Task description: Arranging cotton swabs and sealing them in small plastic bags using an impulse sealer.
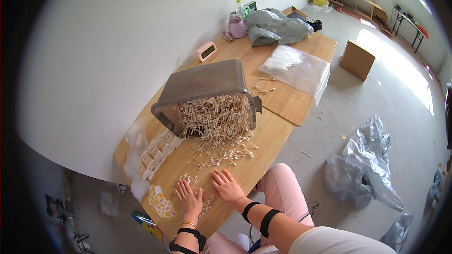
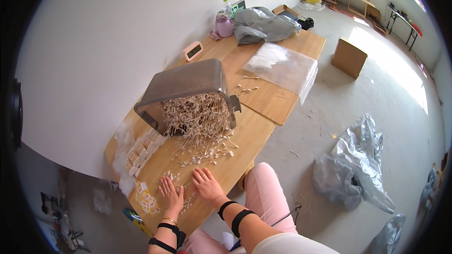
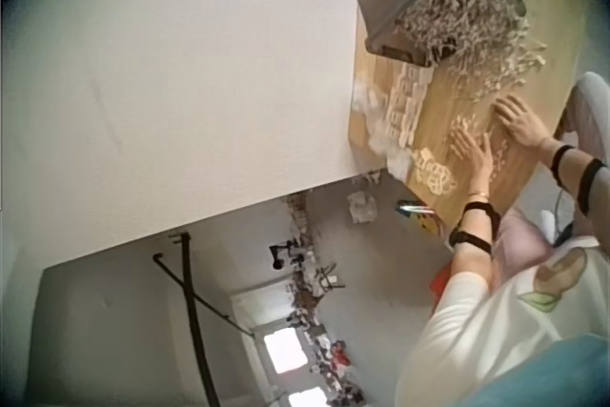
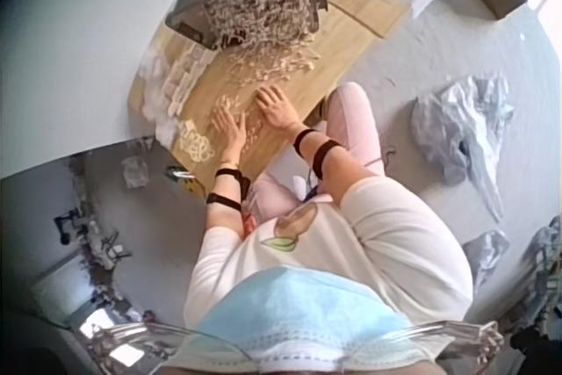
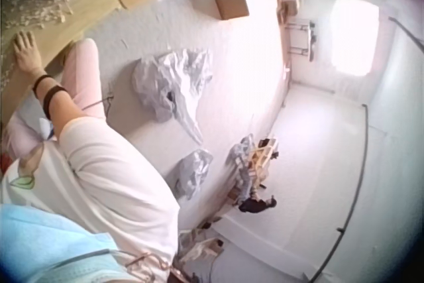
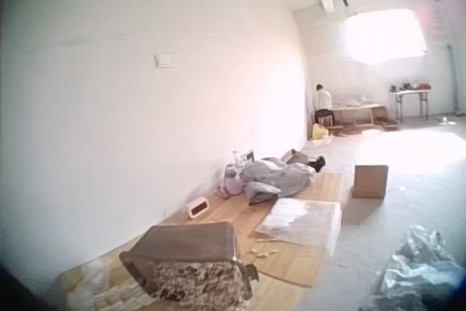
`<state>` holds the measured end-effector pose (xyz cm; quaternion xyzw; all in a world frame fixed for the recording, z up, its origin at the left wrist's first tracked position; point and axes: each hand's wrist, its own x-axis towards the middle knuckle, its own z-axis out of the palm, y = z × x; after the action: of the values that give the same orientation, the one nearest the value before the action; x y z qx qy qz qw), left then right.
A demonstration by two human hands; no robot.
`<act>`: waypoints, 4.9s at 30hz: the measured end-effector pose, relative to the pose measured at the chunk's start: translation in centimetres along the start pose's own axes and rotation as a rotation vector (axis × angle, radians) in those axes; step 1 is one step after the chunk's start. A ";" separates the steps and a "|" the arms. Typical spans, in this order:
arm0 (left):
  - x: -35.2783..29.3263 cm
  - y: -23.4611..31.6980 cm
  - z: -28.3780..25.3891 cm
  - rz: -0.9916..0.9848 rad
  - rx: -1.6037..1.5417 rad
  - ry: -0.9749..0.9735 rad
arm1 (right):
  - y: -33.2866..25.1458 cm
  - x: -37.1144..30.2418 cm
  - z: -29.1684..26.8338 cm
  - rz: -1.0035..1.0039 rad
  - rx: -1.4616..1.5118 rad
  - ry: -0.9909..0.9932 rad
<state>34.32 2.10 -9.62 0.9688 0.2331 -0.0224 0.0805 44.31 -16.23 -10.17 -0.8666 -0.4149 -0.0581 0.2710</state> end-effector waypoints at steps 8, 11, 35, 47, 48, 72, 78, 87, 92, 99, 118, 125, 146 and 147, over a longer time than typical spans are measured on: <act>0.4 0.6 -1.5 -0.053 0.025 -0.117 | -0.1 -0.1 -0.9 0.022 0.025 -0.046; 0.5 1.2 -2.0 -0.051 0.056 -0.136 | 0.1 -0.1 -1.0 0.027 0.034 -0.093; 2.5 1.0 -2.9 -0.174 0.152 -0.307 | 0.3 -0.2 0.0 0.024 0.080 -0.023; -1.5 0.7 -0.2 -0.057 0.015 -0.175 | 0.1 0.1 -0.7 0.031 0.068 -0.108; -1.7 0.9 0.0 -0.037 0.015 -0.158 | 0.2 0.2 -0.5 0.038 0.068 -0.111; -5.9 3.3 0.5 0.080 -0.055 -0.023 | 0.5 0.3 0.3 -0.003 0.073 0.028; -4.0 2.4 0.5 0.062 -0.040 0.062 | -0.2 0.3 0.0 0.001 0.035 -0.005; -2.5 1.2 0.6 0.129 -0.069 0.151 | -0.4 0.5 -0.4 -0.001 0.034 -0.031; -2.3 1.6 -0.2 0.111 -0.141 0.120 | -0.4 0.6 -0.2 -0.002 0.039 -0.018; 1.4 -0.4 -0.8 -0.024 -0.114 0.362 | -0.5 0.6 -0.2 -0.005 0.012 -0.039; -2.6 1.9 0.2 0.053 -0.089 0.186 | -0.5 0.6 -0.2 -0.010 -0.011 -0.051; -0.2 0.4 0.2 0.008 -0.042 0.101 | -0.8 0.6 -0.3 -0.005 0.003 -0.033; -7.2 4.1 0.9 0.171 -0.030 0.052 | -0.3 0.5 0.0 -0.012 0.013 -0.017; -7.7 4.2 0.8 0.196 -0.037 0.033 | -0.4 0.5 0.0 -0.004 0.017 -0.009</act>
<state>29.41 -5.17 -9.16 0.9856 0.1390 0.0059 0.0963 44.31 -15.72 -9.86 -0.8636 -0.4184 -0.0511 0.2764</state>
